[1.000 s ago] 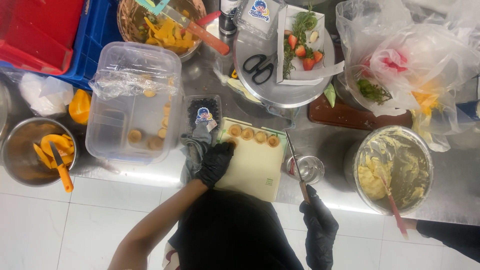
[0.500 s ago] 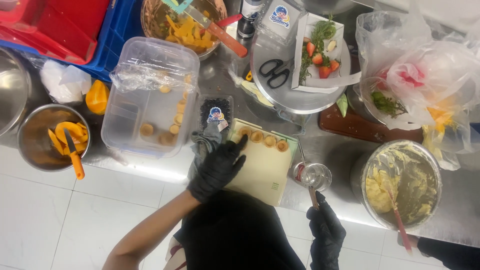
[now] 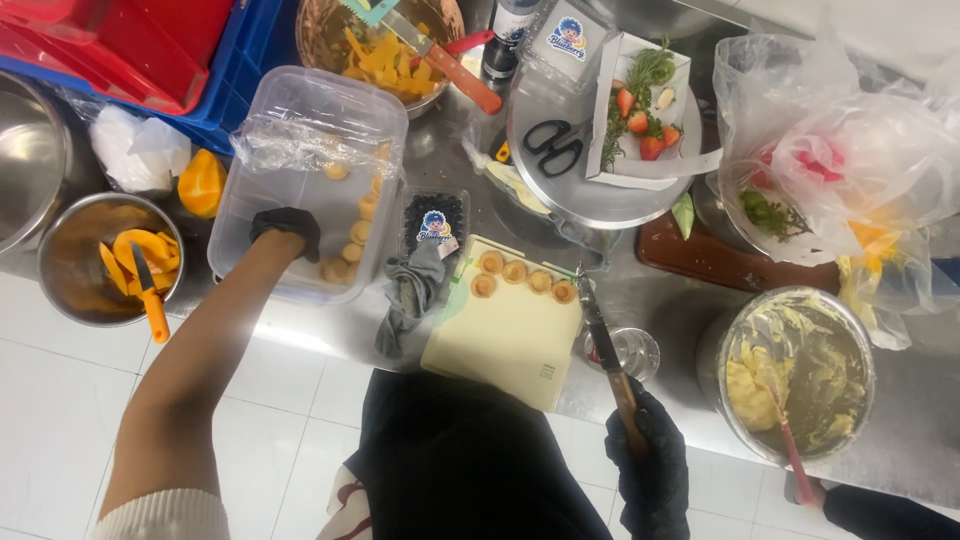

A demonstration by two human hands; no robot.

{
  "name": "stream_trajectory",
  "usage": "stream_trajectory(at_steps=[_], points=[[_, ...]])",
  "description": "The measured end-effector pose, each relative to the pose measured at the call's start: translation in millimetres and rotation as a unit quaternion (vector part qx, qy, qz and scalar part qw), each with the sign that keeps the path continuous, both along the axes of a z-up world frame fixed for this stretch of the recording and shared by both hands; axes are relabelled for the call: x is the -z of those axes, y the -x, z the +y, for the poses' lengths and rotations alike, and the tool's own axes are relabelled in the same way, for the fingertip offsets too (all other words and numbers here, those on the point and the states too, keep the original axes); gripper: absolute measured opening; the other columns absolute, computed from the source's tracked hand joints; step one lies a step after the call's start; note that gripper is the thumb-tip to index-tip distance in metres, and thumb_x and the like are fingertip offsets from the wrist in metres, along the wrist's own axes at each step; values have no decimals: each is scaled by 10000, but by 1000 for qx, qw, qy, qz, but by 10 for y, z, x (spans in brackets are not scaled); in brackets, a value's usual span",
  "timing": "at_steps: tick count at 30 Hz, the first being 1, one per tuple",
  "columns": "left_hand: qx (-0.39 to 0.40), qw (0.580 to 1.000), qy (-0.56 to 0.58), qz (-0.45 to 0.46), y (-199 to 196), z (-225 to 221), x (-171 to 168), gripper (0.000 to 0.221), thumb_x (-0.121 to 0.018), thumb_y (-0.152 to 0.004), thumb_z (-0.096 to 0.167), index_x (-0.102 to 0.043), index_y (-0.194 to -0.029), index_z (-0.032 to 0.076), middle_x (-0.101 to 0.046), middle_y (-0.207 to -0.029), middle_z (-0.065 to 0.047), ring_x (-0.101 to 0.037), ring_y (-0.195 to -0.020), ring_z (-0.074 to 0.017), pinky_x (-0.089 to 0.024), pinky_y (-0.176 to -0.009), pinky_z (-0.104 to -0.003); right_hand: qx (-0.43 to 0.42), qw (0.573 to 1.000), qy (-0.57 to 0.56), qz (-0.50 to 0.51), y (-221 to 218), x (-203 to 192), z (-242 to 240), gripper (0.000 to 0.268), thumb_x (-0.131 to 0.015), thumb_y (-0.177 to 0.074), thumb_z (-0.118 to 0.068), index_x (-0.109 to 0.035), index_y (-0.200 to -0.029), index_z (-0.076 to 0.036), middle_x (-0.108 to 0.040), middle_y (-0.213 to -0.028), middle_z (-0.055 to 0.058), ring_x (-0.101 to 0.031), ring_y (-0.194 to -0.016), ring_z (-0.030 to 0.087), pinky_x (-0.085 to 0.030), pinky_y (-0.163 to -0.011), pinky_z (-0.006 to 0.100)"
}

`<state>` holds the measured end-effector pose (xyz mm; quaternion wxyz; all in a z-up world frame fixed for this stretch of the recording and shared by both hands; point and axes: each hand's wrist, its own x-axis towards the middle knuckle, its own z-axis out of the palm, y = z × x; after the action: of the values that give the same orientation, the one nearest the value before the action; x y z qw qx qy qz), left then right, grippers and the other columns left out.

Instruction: Filling small tart shells with a cream filling using a piping bag.

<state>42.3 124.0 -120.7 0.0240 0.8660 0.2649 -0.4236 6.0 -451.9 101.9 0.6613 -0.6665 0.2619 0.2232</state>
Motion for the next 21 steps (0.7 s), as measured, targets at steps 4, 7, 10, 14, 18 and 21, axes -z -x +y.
stream_trajectory(at_steps=[4,7,10,14,18,21], points=[[49,998,-21,-42,-4,155,613,379,-868,-765,329,-815,-1068,107,-793,-1066,-126,-761,-1038,-309,-597,-852,-481,30,999,3,22,60,226,-203,592,-557,-896,-362,-603,-1348,19,-544,-750,63,-488,-606,161,-405,-540,279],[121,979,-64,-152,-38,105,457,218,-660,-900,182,-830,-995,82,-798,-1011,-187,-775,-959,-350,-608,-758,-526,22,994,-109,-12,124,424,-382,620,-584,-906,-393,-607,-1367,21,-521,-705,61,-462,-551,153,-362,-479,271],[40,987,-11,-154,-104,-236,-731,217,-684,-809,142,-808,-948,32,-763,-982,-240,-748,-921,-400,-580,-786,-504,33,997,-66,13,116,345,-329,656,-593,-898,-432,-603,-1352,41,-501,-686,61,-448,-539,169,-360,-464,292],[-125,887,250,-367,69,-1028,-2317,236,-748,-897,269,-754,-933,36,-732,-847,-150,-683,-743,-261,-553,-658,-432,70,997,-31,34,106,44,-107,634,-594,-882,-397,-603,-1357,23,-555,-736,59,-502,-617,147,-402,-542,263],[-295,598,565,-485,114,-1941,-2371,351,-709,-892,15,-703,-1243,25,-744,-1122,-88,-689,-960,-138,-569,-860,-307,-55,995,82,-30,151,-51,34,476,-561,-918,-114,-664,-1364,16,-543,-765,76,-484,-664,149,-394,-580,283],[-421,421,721,-356,58,-2615,-1594,315,-680,-940,55,-656,-1241,-32,-750,-1117,-138,-739,-998,-261,-613,-873,-372,1,998,-19,-64,181,-73,122,388,-518,-943,-67,-607,-1308,28,-657,-868,77,-621,-785,153,-530,-716,281]])
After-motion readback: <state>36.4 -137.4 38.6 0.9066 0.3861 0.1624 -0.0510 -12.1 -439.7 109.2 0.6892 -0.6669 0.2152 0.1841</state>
